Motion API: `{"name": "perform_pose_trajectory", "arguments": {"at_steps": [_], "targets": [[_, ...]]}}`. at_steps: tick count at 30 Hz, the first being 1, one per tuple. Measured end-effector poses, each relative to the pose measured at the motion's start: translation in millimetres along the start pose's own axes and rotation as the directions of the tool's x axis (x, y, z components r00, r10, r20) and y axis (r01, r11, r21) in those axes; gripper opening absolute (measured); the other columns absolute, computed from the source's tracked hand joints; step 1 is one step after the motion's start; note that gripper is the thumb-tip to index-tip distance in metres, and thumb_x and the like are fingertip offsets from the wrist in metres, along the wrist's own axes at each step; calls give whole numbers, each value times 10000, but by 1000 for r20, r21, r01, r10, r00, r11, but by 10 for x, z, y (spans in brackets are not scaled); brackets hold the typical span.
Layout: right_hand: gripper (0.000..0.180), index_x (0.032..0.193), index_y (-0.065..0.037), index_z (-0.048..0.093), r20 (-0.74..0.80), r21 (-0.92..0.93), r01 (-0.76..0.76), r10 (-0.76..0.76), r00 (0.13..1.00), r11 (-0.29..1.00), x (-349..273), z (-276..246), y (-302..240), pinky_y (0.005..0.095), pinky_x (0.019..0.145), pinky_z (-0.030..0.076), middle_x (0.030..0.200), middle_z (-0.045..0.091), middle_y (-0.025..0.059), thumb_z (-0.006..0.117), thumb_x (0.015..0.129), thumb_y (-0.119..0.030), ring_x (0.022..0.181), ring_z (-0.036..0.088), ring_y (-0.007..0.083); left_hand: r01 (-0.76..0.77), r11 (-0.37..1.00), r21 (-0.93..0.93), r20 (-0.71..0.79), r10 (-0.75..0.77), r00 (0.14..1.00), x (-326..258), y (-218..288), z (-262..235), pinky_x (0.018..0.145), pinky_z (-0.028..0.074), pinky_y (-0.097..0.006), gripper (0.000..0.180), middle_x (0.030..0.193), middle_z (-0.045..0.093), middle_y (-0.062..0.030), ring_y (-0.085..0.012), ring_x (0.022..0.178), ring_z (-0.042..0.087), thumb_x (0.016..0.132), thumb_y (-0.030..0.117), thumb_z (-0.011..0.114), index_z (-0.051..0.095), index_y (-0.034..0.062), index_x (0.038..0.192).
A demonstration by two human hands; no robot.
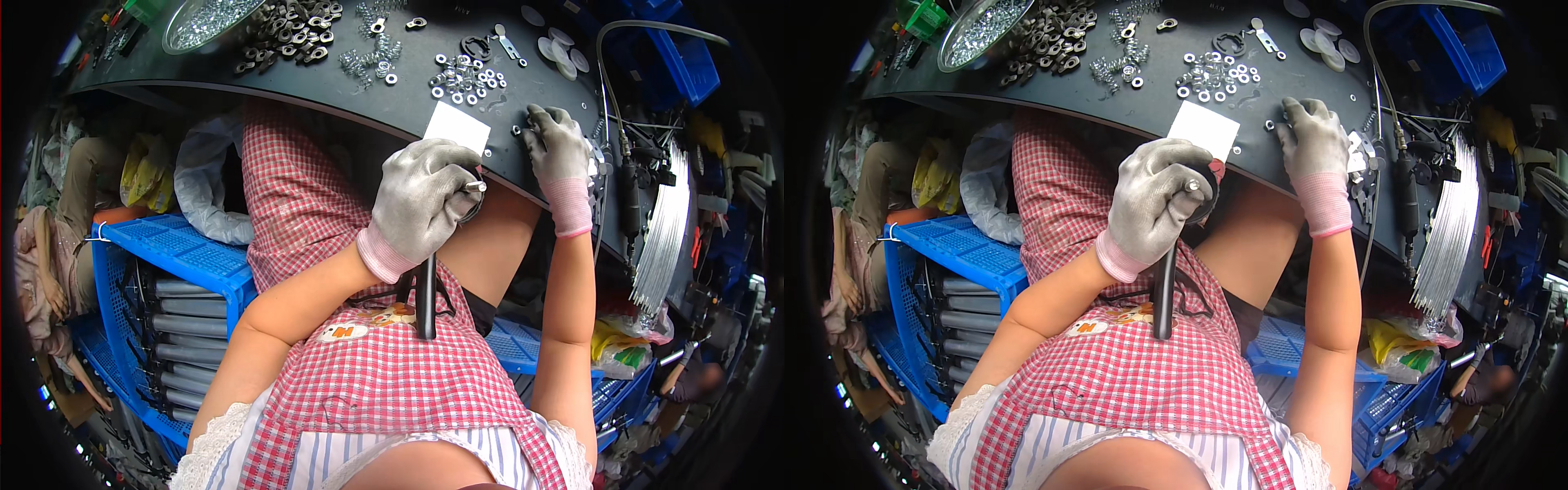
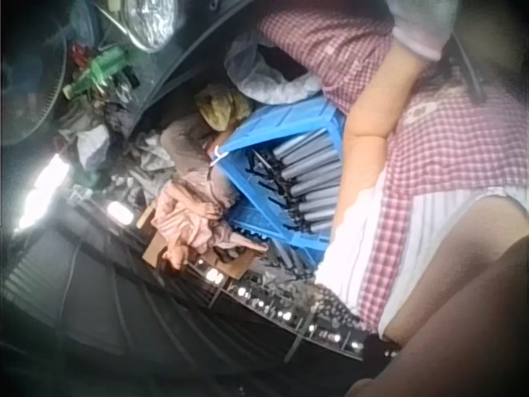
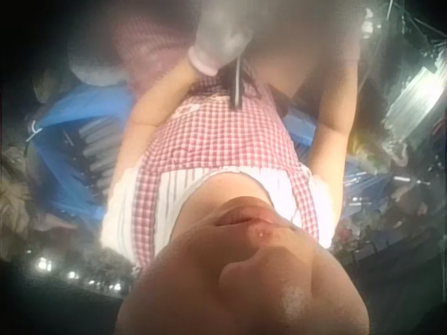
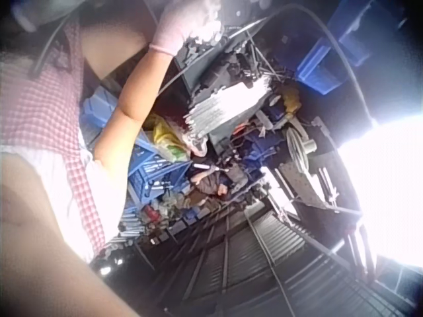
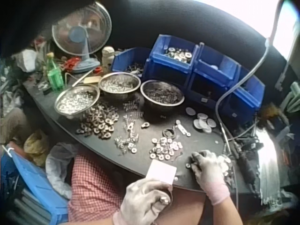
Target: The person assembles components of a mechanical tool by fitting washers, springs, and a handle onto a central rod, securing them with nuts using pliers and an electric screwdriver.
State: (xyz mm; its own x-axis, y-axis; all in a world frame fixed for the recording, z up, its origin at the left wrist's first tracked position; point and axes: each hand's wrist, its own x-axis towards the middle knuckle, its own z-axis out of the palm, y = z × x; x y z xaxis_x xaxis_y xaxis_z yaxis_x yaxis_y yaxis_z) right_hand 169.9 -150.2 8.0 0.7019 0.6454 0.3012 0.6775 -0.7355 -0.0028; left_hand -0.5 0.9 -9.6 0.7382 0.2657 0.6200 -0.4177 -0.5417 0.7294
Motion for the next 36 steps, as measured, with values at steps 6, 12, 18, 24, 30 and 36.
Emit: {"name": "perform_pose_trajectory", "arguments": {"at_steps": [6,12,18,24,30,36], "targets": [[171,956,-113,689,-42,373,196,-195,980,907,235,162,-406,418,811,488,964,629,101,686,803,-187,927,604,296,-4,1000,18,-12,4,1000,23,16,5,800,464,-415,375,948,665,-105,-323,905,624,925,404,526,601,82,748],[97,885,-40,669,-179,431,326,-274,945,842,388,228,-333,376,750,509,862,647,101,651,807,-96,840,632,246,-18,1000,16,-26,18,999,18,-14,40,787,468,-423,344,946,663,-106,-325,883,629,923,366,539,598,74,750],[157,960,24,674,371,908,-300,-227,901,294,-87,-971,-601,247,771,481,873,675,42,634,854,-86,793,606,96,-83,996,17,-54,84,995,48,-47,36,683,488,-416,271,913,637,-91,-302,815,626,842,299,629,606,42,763],[153,999,62,605,557,826,-552,-320,767,114,-53,-970,-669,274,789,500,904,653,92,582,877,-27,827,628,132,-55,998,33,-80,57,995,41,-19,23,674,489,-418,288,905,638,-104,-309,808,627,830,313,639,611,35,759],[166,961,-12,675,135,907,-8,-273,952,420,-227,-844,-582,254,665,506,842,658,73,703,796,-17,735,641,129,-29,999,-21,-33,29,999,54,-7,74,789,469,-438,416,983,647,-156,-360,923,620,943,400,503,616,16,831],[272,941,-40,694,59,765,149,-298,953,626,-148,-880,-556,296,644,512,807,647,76,793,710,-145,717,642,189,-8,1000,2,-14,8,1000,88,22,61,779,475,-433,387,962,655,-146,-352,909,626,932,376,513,597,31,779]]}}
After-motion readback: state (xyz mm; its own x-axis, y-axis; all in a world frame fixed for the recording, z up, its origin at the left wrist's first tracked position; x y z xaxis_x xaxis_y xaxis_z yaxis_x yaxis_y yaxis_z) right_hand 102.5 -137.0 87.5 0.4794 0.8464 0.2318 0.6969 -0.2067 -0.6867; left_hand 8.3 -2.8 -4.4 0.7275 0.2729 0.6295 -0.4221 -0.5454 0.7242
